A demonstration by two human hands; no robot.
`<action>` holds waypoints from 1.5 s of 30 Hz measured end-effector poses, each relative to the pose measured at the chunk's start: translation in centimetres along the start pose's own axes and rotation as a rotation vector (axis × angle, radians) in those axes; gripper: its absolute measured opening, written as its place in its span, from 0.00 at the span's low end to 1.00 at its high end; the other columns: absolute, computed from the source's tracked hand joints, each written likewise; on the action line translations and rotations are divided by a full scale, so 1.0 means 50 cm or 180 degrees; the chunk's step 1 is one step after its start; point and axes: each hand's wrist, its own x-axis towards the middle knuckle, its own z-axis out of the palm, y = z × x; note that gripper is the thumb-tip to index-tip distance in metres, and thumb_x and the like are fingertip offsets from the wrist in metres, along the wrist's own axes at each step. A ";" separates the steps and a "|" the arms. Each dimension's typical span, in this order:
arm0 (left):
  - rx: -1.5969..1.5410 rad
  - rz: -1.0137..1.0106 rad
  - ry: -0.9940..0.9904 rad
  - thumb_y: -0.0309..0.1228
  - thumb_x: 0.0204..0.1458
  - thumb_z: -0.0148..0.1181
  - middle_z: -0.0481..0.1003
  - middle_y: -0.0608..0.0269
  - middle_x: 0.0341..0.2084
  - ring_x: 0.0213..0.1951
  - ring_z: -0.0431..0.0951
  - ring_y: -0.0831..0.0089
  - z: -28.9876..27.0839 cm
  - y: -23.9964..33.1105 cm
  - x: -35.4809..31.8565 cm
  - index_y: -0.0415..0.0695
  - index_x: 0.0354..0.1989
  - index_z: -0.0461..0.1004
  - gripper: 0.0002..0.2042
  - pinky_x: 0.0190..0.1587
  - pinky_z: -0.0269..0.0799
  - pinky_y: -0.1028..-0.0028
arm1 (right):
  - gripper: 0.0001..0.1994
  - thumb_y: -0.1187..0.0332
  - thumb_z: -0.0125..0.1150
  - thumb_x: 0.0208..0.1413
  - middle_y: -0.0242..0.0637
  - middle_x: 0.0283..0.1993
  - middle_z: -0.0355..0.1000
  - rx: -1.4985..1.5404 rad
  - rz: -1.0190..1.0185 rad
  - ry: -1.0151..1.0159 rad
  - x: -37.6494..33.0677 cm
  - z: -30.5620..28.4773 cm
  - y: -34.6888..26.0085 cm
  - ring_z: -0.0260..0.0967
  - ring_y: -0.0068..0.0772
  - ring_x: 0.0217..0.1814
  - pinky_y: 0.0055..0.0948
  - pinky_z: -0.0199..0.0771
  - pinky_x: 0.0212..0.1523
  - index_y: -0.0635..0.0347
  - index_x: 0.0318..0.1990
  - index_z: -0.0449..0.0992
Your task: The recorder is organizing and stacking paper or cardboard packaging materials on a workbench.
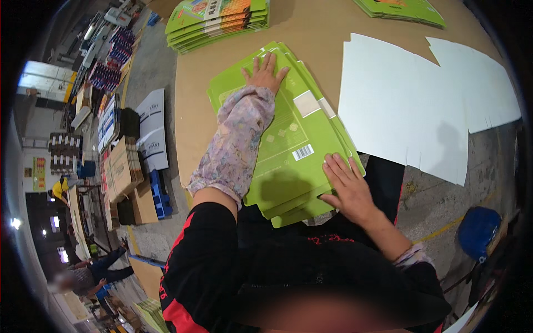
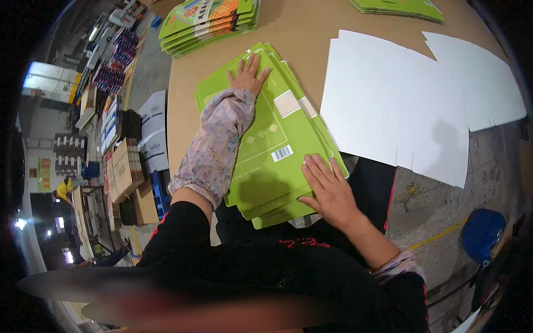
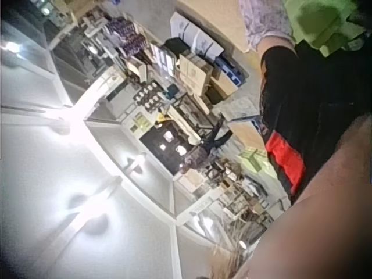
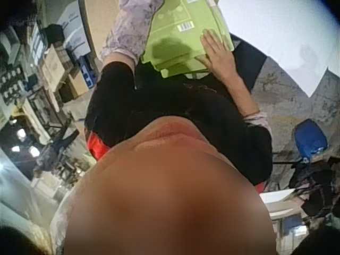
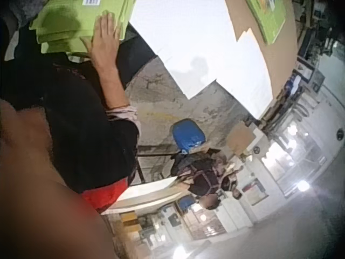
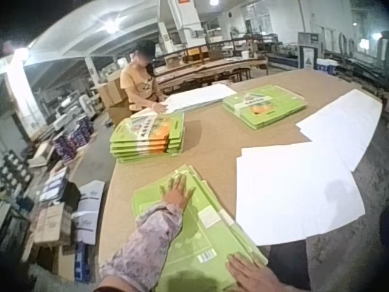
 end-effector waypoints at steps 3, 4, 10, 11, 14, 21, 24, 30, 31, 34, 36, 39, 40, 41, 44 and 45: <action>-0.0018 -0.0073 -0.0104 0.62 0.53 0.33 0.43 0.76 0.67 0.68 0.40 0.66 0.012 -0.015 0.009 0.59 0.67 0.44 0.35 0.64 0.28 0.45 | 0.37 0.64 0.65 0.42 0.42 0.66 0.52 0.0189 0.0074 0.0361 -0.023 -0.054 0.070 0.42 0.42 0.71 0.44 0.40 0.68 0.62 0.61 0.56; -0.0022 -0.0113 -0.0070 0.62 0.53 0.33 0.43 0.76 0.67 0.68 0.41 0.67 0.011 -0.029 0.006 0.59 0.67 0.44 0.35 0.64 0.28 0.45 | 0.37 0.68 0.66 0.40 0.41 0.66 0.53 0.0162 0.0332 0.0756 -0.025 -0.081 0.093 0.42 0.42 0.70 0.43 0.42 0.68 0.60 0.61 0.57; -0.0115 -0.0067 -0.0056 0.61 0.54 0.34 0.44 0.77 0.67 0.68 0.41 0.66 0.010 -0.020 0.010 0.61 0.67 0.44 0.33 0.64 0.29 0.46 | 0.39 0.66 0.68 0.38 0.42 0.67 0.50 -0.0910 0.1115 0.0262 -0.105 -0.146 0.253 0.42 0.43 0.70 0.45 0.46 0.66 0.63 0.61 0.57; -0.0092 -0.0101 -0.0100 0.60 0.54 0.35 0.44 0.78 0.67 0.68 0.41 0.66 0.008 -0.018 0.008 0.61 0.67 0.45 0.33 0.64 0.29 0.46 | 0.33 0.68 0.61 0.45 0.43 0.66 0.52 -0.1157 0.1022 0.0090 -0.107 -0.150 0.256 0.46 0.44 0.69 0.45 0.48 0.66 0.63 0.61 0.57; -0.0148 -0.0060 -0.0133 0.59 0.55 0.35 0.44 0.78 0.67 0.68 0.41 0.66 0.005 -0.016 0.005 0.61 0.67 0.45 0.32 0.64 0.29 0.45 | 0.26 0.73 0.50 0.51 0.43 0.64 0.55 -0.1452 0.0970 -0.0086 -0.140 -0.161 0.296 0.49 0.45 0.68 0.44 0.50 0.65 0.62 0.60 0.58; -0.0221 0.0004 -0.0018 0.59 0.56 0.32 0.43 0.79 0.67 0.68 0.41 0.66 0.006 -0.033 0.005 0.61 0.67 0.45 0.32 0.64 0.30 0.45 | 0.21 0.75 0.42 0.52 0.44 0.59 0.62 -0.1952 0.1351 0.0642 -0.241 -0.269 0.354 0.57 0.40 0.64 0.43 0.54 0.63 0.63 0.56 0.65; -0.0142 -0.0030 -0.0117 0.60 0.55 0.32 0.43 0.79 0.67 0.68 0.41 0.66 0.014 -0.020 0.014 0.62 0.67 0.44 0.32 0.64 0.29 0.44 | 0.21 0.72 0.43 0.53 0.44 0.61 0.60 -0.2354 0.2001 0.0113 -0.292 -0.220 0.404 0.54 0.42 0.66 0.45 0.52 0.64 0.65 0.55 0.64; -0.0075 -0.0127 -0.0138 0.61 0.55 0.32 0.42 0.79 0.67 0.68 0.41 0.68 -0.007 -0.034 0.004 0.62 0.67 0.44 0.32 0.64 0.30 0.44 | 0.32 0.55 0.52 0.53 0.52 0.65 0.50 -0.1388 0.2189 0.0506 -0.124 -0.159 0.241 0.44 0.50 0.69 0.52 0.48 0.64 0.67 0.60 0.56; -0.0073 -0.0117 -0.0121 0.61 0.55 0.32 0.42 0.79 0.67 0.68 0.41 0.68 -0.003 -0.036 0.006 0.62 0.67 0.44 0.32 0.64 0.30 0.44 | 0.34 0.55 0.54 0.53 0.55 0.66 0.48 -0.1378 0.2240 0.0366 -0.111 -0.156 0.227 0.43 0.53 0.69 0.53 0.47 0.64 0.69 0.61 0.55; -0.0216 -0.0019 -0.0041 0.60 0.55 0.34 0.45 0.77 0.67 0.67 0.43 0.68 0.012 -0.036 0.012 0.62 0.66 0.48 0.31 0.64 0.31 0.45 | 0.38 0.51 0.56 0.49 0.60 0.66 0.45 -0.1515 0.2205 0.0193 -0.105 -0.119 0.254 0.39 0.59 0.69 0.63 0.48 0.59 0.71 0.60 0.54; -0.0294 0.0084 0.0291 0.56 0.55 0.40 0.54 0.72 0.64 0.66 0.49 0.65 0.008 -0.018 -0.003 0.58 0.62 0.58 0.28 0.64 0.35 0.45 | 0.31 0.58 0.54 0.52 0.60 0.61 0.54 -0.1964 0.1961 0.0326 -0.114 -0.115 0.257 0.50 0.57 0.65 0.55 0.59 0.56 0.72 0.58 0.56; -0.0058 0.0613 0.0720 0.51 0.54 0.46 0.62 0.67 0.59 0.63 0.57 0.65 0.006 -0.023 -0.005 0.53 0.57 0.66 0.25 0.64 0.40 0.49 | 0.09 0.71 0.45 0.55 0.60 0.37 0.69 -0.0848 0.1495 0.0695 -0.101 -0.180 0.263 0.69 0.56 0.39 0.42 0.71 0.37 0.69 0.38 0.65; -0.0063 0.0590 0.0729 0.51 0.54 0.46 0.62 0.67 0.59 0.63 0.57 0.65 0.004 -0.027 -0.006 0.53 0.57 0.66 0.25 0.64 0.40 0.49 | 0.09 0.71 0.45 0.55 0.60 0.37 0.69 -0.0857 0.1473 0.0686 -0.093 -0.222 0.246 0.69 0.56 0.39 0.42 0.71 0.37 0.69 0.38 0.65; -0.0412 0.0755 0.0601 0.50 0.54 0.48 0.64 0.66 0.58 0.62 0.58 0.66 0.003 -0.025 -0.004 0.51 0.55 0.68 0.24 0.64 0.41 0.52 | 0.08 0.70 0.44 0.55 0.61 0.33 0.68 -0.0613 0.1768 0.0727 -0.089 -0.260 0.234 0.69 0.57 0.37 0.44 0.70 0.36 0.68 0.35 0.64; -0.0671 0.0712 0.0289 0.50 0.53 0.49 0.64 0.64 0.57 0.61 0.60 0.68 -0.014 -0.026 -0.018 0.48 0.54 0.68 0.25 0.65 0.43 0.56 | 0.09 0.69 0.43 0.57 0.63 0.27 0.66 0.0011 0.1633 0.1321 -0.066 -0.350 0.191 0.67 0.58 0.34 0.43 0.69 0.34 0.67 0.35 0.64; -0.0586 0.0514 0.0109 0.51 0.52 0.49 0.63 0.64 0.58 0.61 0.60 0.69 -0.024 -0.031 -0.030 0.46 0.55 0.68 0.27 0.65 0.43 0.57 | 0.12 0.66 0.41 0.60 0.56 0.29 0.68 0.0092 0.1493 0.1338 -0.055 -0.378 0.167 0.68 0.50 0.33 0.38 0.68 0.34 0.67 0.40 0.66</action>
